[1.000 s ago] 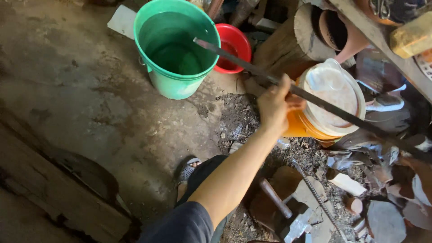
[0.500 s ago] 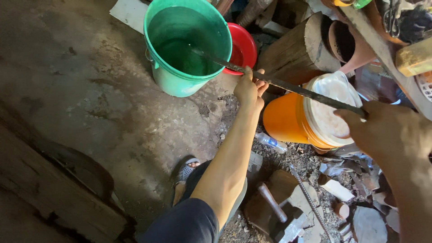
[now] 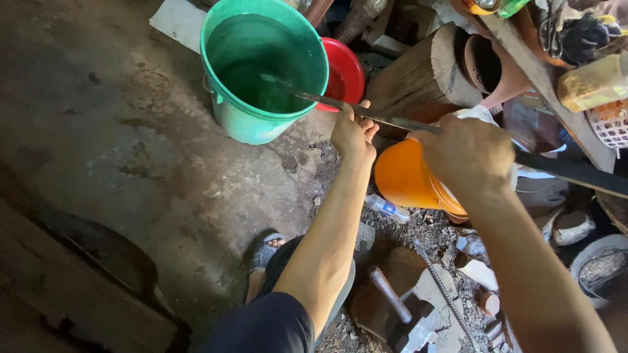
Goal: The person heats a long metal rod in a coal forge until the tip glows, then quenches the hot end in a bucket of water, producing steam. They hold and turn the rod, work on it near the anvil, and repeatedly reheat the tip in the fire while handling hammers and tongs on the work floor.
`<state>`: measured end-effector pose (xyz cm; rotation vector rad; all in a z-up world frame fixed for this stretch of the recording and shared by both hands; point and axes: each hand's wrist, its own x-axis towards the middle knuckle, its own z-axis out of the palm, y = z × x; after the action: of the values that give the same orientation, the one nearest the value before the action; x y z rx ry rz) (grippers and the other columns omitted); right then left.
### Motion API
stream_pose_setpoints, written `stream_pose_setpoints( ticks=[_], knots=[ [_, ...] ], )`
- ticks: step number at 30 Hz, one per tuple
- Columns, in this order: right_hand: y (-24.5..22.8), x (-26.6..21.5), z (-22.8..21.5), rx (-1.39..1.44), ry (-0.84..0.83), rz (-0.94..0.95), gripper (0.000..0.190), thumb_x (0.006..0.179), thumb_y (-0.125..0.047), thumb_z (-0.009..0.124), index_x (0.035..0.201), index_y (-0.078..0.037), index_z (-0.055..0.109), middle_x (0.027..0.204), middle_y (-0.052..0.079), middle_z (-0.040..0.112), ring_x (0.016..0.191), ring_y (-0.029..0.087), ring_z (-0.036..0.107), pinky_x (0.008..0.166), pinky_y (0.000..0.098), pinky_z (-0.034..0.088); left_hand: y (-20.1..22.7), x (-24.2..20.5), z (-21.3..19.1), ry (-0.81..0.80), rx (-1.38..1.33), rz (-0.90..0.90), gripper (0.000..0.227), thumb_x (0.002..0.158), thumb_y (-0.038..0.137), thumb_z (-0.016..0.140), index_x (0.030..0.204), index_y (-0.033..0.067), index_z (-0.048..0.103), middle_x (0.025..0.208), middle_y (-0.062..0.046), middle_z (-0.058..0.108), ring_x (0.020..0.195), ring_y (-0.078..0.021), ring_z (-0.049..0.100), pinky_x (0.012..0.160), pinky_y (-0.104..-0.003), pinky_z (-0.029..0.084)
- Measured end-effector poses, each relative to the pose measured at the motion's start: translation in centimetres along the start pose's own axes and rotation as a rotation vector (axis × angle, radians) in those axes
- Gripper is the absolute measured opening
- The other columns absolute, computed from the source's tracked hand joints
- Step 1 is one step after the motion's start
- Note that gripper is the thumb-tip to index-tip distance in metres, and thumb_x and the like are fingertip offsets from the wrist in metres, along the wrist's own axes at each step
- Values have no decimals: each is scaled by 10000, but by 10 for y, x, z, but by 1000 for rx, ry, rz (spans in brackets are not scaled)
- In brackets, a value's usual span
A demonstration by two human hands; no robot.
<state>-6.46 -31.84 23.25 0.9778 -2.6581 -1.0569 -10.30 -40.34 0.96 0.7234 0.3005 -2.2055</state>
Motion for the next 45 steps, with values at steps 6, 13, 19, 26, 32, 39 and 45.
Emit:
stream_pose_setpoints(
  ticks=[6, 13, 19, 26, 32, 39, 45],
  knots=[
    [-45, 37, 18, 109, 106, -103, 616, 972, -644, 574, 919, -63, 773, 834, 132, 749, 756, 300, 751, 625, 419, 590, 3, 1, -1, -136, -62, 63, 336, 1085, 364, 476, 1155, 48, 567, 1141, -144, 733, 567, -76, 492, 628, -292, 467],
    [-60, 41, 26, 76, 270, -278, 357, 958, -423, 645, 888, -101, 782, 870, 128, 766, 794, 294, 759, 669, 403, 582, 1, 25, -13, -164, -111, 12, 386, 1089, 412, 449, 1106, 45, 566, 1154, -129, 719, 561, -76, 448, 614, -269, 435],
    [27, -5, 59, 163, 242, -82, 548, 991, -628, 556, 965, -118, 756, 844, 138, 750, 750, 331, 738, 616, 443, 576, -8, -14, -1, -256, -12, -101, 443, 1103, 456, 428, 1045, 31, 535, 849, -150, 704, 425, -66, 395, 380, -234, 297],
    [168, -92, 303, 326, 645, 67, 490, 939, -563, 817, 818, -104, 695, 726, 94, 665, 669, 259, 654, 595, 366, 497, -48, -106, 0, -317, 485, -121, 342, 1071, 348, 522, 982, 21, 565, 728, -157, 695, 356, -93, 484, 314, -253, 365],
    [164, -169, 473, 1063, 579, 348, 200, 927, -179, 788, 1058, -49, 711, 777, 60, 694, 694, 158, 666, 614, 318, 517, -129, -184, -64, -646, 697, -192, 346, 1092, 292, 566, 948, -10, 654, 809, -142, 714, 467, -82, 580, 394, -235, 478],
    [130, -243, 566, 1290, 671, 496, 307, 934, -147, 800, 1154, 29, 676, 984, 94, 694, 904, 129, 628, 872, 268, 498, -153, -258, -122, -801, 1033, -160, 401, 1056, 420, 527, 911, 92, 707, 865, -95, 733, 450, -58, 572, 356, -237, 463],
    [103, -260, 613, 1436, 837, 637, 276, 918, -82, 855, 1114, 10, 683, 1016, 67, 703, 946, 124, 623, 908, 248, 502, -187, -258, -168, -1031, 1068, -39, 562, 1130, 485, 518, 772, 61, 607, 791, -109, 719, 516, -104, 596, 475, -305, 508]
  ],
)
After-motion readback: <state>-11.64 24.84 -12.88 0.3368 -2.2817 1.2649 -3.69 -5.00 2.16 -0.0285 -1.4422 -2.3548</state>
